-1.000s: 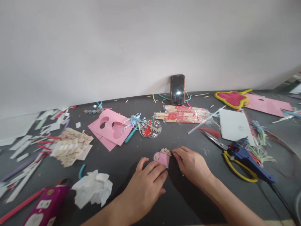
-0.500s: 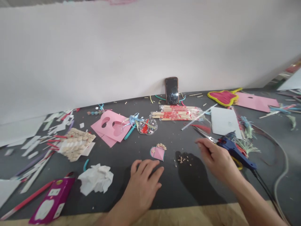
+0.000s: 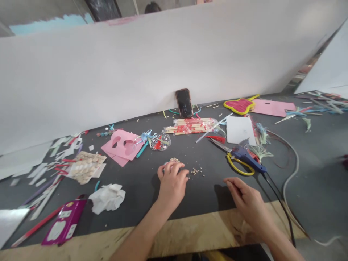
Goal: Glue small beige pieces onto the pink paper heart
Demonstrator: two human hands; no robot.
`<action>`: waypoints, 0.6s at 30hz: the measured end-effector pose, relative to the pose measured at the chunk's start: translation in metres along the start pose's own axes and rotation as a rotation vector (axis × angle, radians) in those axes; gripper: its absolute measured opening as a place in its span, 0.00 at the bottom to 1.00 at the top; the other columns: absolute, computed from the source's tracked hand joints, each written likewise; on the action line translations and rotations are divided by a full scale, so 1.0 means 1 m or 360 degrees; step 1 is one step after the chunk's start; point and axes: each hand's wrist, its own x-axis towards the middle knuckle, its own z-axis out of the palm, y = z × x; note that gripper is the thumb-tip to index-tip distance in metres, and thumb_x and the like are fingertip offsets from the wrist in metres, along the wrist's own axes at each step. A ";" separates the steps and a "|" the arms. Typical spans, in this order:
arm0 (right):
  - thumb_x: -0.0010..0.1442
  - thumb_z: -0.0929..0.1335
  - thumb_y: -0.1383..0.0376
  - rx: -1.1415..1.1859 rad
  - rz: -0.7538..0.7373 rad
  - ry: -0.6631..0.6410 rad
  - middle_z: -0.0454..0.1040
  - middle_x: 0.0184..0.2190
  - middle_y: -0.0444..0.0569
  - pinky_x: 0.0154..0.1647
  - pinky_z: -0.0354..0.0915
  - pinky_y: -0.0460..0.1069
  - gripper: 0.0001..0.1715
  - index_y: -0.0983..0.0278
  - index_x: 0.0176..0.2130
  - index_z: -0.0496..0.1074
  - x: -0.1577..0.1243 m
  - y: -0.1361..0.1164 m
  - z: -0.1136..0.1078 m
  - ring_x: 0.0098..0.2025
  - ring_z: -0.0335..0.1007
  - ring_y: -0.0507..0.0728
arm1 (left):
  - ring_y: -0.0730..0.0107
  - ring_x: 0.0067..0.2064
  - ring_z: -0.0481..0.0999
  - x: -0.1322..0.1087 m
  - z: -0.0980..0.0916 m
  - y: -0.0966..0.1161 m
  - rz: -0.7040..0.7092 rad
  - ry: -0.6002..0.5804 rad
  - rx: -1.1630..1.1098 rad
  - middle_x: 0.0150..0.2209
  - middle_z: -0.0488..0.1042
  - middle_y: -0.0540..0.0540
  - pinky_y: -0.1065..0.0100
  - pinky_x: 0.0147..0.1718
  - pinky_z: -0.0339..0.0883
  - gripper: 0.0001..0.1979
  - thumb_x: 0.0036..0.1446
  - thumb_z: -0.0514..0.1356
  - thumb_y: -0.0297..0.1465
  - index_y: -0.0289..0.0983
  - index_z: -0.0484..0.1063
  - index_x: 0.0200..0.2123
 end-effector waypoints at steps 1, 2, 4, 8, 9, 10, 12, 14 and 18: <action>0.63 0.59 0.59 0.0012 0.0004 -0.0014 0.79 0.28 0.47 0.26 0.66 0.46 0.15 0.61 0.37 0.72 -0.003 0.000 0.000 0.27 0.76 0.55 | 0.55 0.52 0.66 0.000 0.002 0.001 -0.0013 0.0008 -0.0007 0.46 0.74 0.46 0.49 0.50 0.48 0.07 0.55 0.60 0.25 0.42 0.75 0.35; 0.63 0.59 0.59 0.0019 0.0001 -0.0024 0.79 0.28 0.47 0.26 0.66 0.46 0.15 0.61 0.37 0.72 -0.006 0.000 0.000 0.27 0.76 0.55 | 0.55 0.52 0.66 -0.001 0.003 0.001 -0.0026 0.0015 -0.0015 0.45 0.75 0.46 0.49 0.50 0.48 0.05 0.54 0.61 0.26 0.42 0.75 0.34; 0.62 0.59 0.59 0.0017 -0.0016 -0.0032 0.79 0.28 0.47 0.27 0.67 0.46 0.16 0.61 0.37 0.73 -0.008 0.000 0.002 0.27 0.76 0.55 | 0.55 0.52 0.66 -0.001 0.006 0.003 -0.0047 0.0021 -0.0026 0.44 0.75 0.46 0.49 0.50 0.48 0.03 0.53 0.63 0.28 0.42 0.75 0.32; 0.62 0.60 0.61 0.0032 -0.0071 -0.0049 0.79 0.30 0.48 0.30 0.68 0.46 0.15 0.61 0.38 0.73 -0.009 -0.002 0.004 0.30 0.77 0.56 | 0.54 0.51 0.66 0.001 0.012 0.004 -0.0061 0.0035 -0.0058 0.43 0.76 0.46 0.48 0.50 0.47 0.04 0.54 0.62 0.28 0.41 0.75 0.28; 0.62 0.60 0.61 0.0046 -0.0082 -0.0058 0.79 0.31 0.48 0.31 0.68 0.47 0.15 0.60 0.38 0.73 -0.009 -0.003 0.004 0.30 0.77 0.56 | 0.54 0.51 0.66 0.002 0.013 0.004 -0.0064 0.0037 -0.0083 0.42 0.76 0.46 0.48 0.50 0.46 0.06 0.55 0.61 0.27 0.41 0.75 0.27; 0.62 0.60 0.61 0.0064 -0.0096 -0.0065 0.79 0.31 0.47 0.31 0.68 0.47 0.14 0.60 0.38 0.73 -0.009 -0.004 0.004 0.31 0.76 0.56 | 0.54 0.51 0.66 0.002 0.012 0.004 -0.0079 0.0041 -0.0124 0.41 0.76 0.47 0.48 0.50 0.46 0.07 0.55 0.60 0.26 0.41 0.75 0.27; 0.62 0.60 0.62 0.0105 -0.0133 -0.0071 0.79 0.32 0.48 0.33 0.68 0.46 0.13 0.60 0.38 0.73 -0.008 -0.007 0.004 0.32 0.76 0.56 | 0.55 0.50 0.66 0.002 0.010 0.004 -0.0160 0.0061 -0.0304 0.40 0.76 0.46 0.49 0.51 0.47 0.08 0.56 0.59 0.26 0.41 0.75 0.27; 0.62 0.61 0.63 0.0152 -0.0183 -0.0068 0.78 0.33 0.48 0.33 0.68 0.46 0.12 0.61 0.40 0.72 -0.005 -0.014 0.005 0.33 0.75 0.55 | 0.57 0.47 0.67 0.000 0.005 0.005 -0.0332 0.0055 -0.0691 0.39 0.75 0.45 0.54 0.48 0.53 0.07 0.56 0.59 0.28 0.40 0.76 0.28; 0.62 0.62 0.66 0.0279 -0.0319 -0.0135 0.75 0.35 0.47 0.32 0.67 0.45 0.12 0.61 0.46 0.69 0.009 -0.035 0.012 0.30 0.72 0.52 | 0.70 0.32 0.65 -0.005 -0.005 0.008 -0.0823 -0.0133 -0.1804 0.31 0.70 0.48 0.67 0.34 0.58 0.09 0.55 0.60 0.37 0.37 0.75 0.32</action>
